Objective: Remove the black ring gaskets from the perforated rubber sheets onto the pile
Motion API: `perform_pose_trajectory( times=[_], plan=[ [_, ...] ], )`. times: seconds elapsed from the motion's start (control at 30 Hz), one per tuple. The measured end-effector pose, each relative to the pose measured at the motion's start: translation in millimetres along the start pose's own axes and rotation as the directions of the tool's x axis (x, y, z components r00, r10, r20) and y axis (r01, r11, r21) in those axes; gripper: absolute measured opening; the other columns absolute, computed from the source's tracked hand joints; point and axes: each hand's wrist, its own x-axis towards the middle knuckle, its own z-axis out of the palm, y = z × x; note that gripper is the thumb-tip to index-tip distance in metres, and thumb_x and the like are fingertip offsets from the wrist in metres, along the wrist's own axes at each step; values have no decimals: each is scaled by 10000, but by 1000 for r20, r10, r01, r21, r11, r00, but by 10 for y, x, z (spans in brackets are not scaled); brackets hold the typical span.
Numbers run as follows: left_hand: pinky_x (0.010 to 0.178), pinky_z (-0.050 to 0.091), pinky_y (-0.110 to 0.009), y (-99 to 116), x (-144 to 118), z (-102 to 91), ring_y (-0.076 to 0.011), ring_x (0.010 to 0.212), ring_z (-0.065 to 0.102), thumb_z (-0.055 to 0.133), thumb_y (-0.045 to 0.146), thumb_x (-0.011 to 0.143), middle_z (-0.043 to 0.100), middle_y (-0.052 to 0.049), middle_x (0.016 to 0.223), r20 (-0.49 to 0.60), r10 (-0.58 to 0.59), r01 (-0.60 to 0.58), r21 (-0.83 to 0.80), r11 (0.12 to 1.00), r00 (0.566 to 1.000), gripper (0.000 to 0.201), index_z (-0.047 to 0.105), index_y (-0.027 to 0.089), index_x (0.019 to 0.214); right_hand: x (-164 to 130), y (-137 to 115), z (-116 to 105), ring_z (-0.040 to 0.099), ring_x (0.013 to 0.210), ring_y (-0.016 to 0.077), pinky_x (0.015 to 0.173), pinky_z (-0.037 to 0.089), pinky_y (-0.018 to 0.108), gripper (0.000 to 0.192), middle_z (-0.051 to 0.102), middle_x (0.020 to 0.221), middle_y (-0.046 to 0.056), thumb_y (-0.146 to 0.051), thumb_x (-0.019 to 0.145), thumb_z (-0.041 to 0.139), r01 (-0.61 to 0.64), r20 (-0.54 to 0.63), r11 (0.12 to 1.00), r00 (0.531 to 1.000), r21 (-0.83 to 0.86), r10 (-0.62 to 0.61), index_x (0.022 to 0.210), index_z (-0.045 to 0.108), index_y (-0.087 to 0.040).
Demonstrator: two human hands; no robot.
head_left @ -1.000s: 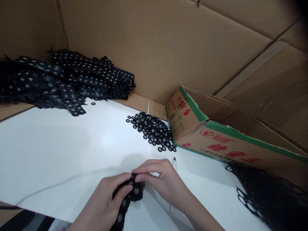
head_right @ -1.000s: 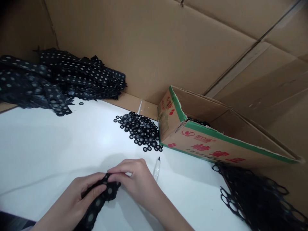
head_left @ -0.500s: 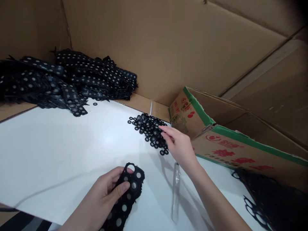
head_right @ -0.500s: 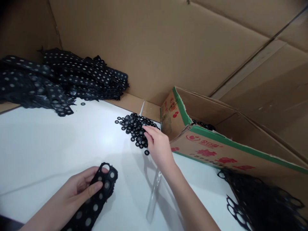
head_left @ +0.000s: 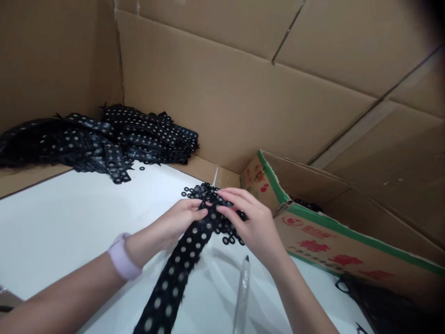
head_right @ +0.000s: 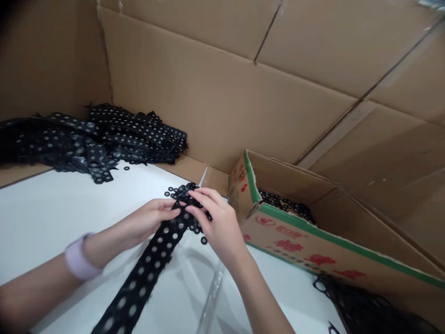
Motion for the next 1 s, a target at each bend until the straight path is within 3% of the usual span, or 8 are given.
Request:
perform_pose_trajectory(
  times=[0.07, 0.2, 0.27, 0.37, 0.47, 0.67, 0.8, 1.0],
  plan=[
    [851, 568, -449, -63, 303, -29, -246, 995, 683, 622, 300, 974, 672, -86, 1200, 59, 3, -6, 57, 998, 998, 269, 626, 163, 1206, -10, 239, 50, 721, 910, 231, 832, 599, 348, 190, 761, 1056, 60, -240, 823, 726, -67, 35, 998, 997, 11, 66, 1004, 782, -241],
    [857, 577, -465, -169, 766, -47, -264, 1038, 673, 638, 292, 966, 640, -96, 1269, 220, 0, -43, 188, 981, 975, 317, 602, 175, 1259, -43, 637, 142, 727, 830, 228, 736, 614, 356, 180, 760, 1011, 108, -301, 854, 700, -155, -70, 988, 986, -9, 154, 956, 776, -173],
    [854, 578, -463, -195, 908, -29, -261, 1033, 675, 640, 291, 965, 642, -96, 1265, 282, -3, -71, 251, 965, 960, 315, 603, 175, 1256, -59, 725, 151, 720, 765, 196, 673, 610, 332, 193, 751, 961, 91, -328, 877, 705, -191, -99, 982, 977, -10, 189, 926, 748, -146],
    [856, 577, -464, -206, 1020, 15, -264, 1036, 674, 638, 292, 966, 641, -95, 1266, 317, 21, -129, 324, 937, 948, 315, 603, 175, 1256, -100, 719, 153, 716, 830, 174, 780, 597, 365, 170, 743, 943, 45, -308, 942, 658, -202, -136, 979, 971, -16, 198, 937, 706, -145],
    [856, 577, -463, -209, 989, 41, -266, 1036, 674, 639, 293, 965, 642, -93, 1264, 337, 24, -158, 378, 912, 941, 313, 606, 173, 1253, -193, 622, 195, 731, 903, 216, 872, 574, 385, 164, 781, 980, 84, -211, 953, 594, -207, -195, 978, 960, -15, 200, 936, 755, -181],
    [838, 582, -449, -282, 603, -81, -251, 998, 686, 635, 299, 968, 662, -88, 1224, 405, -49, -126, 394, 910, 913, 291, 618, 167, 1227, -460, 342, 404, 735, 729, 203, 681, 594, 293, 247, 799, 875, 61, -213, 921, 549, -238, -246, 970, 939, 48, 242, 931, 796, -212],
    [791, 592, -413, -356, 460, -243, -224, 916, 701, 630, 300, 972, 693, -69, 1131, 419, -83, -70, 337, 939, 904, 235, 646, 153, 1155, -481, 222, 554, 724, 741, 190, 704, 581, 273, 271, 788, 831, 66, -194, 900, 524, -238, -242, 968, 938, 74, 249, 885, 795, -196],
    [665, 563, -296, -71, 403, -310, -165, 626, 687, 807, 376, 779, 718, 11, 645, 373, -93, 19, 196, 980, 923, 266, 694, 141, 724, -302, 116, 640, 708, 698, 182, 622, 563, 261, 279, 773, 793, 55, -186, 914, 503, -261, -264, 960, 923, 100, 278, 856, 776, -195]
  ],
)
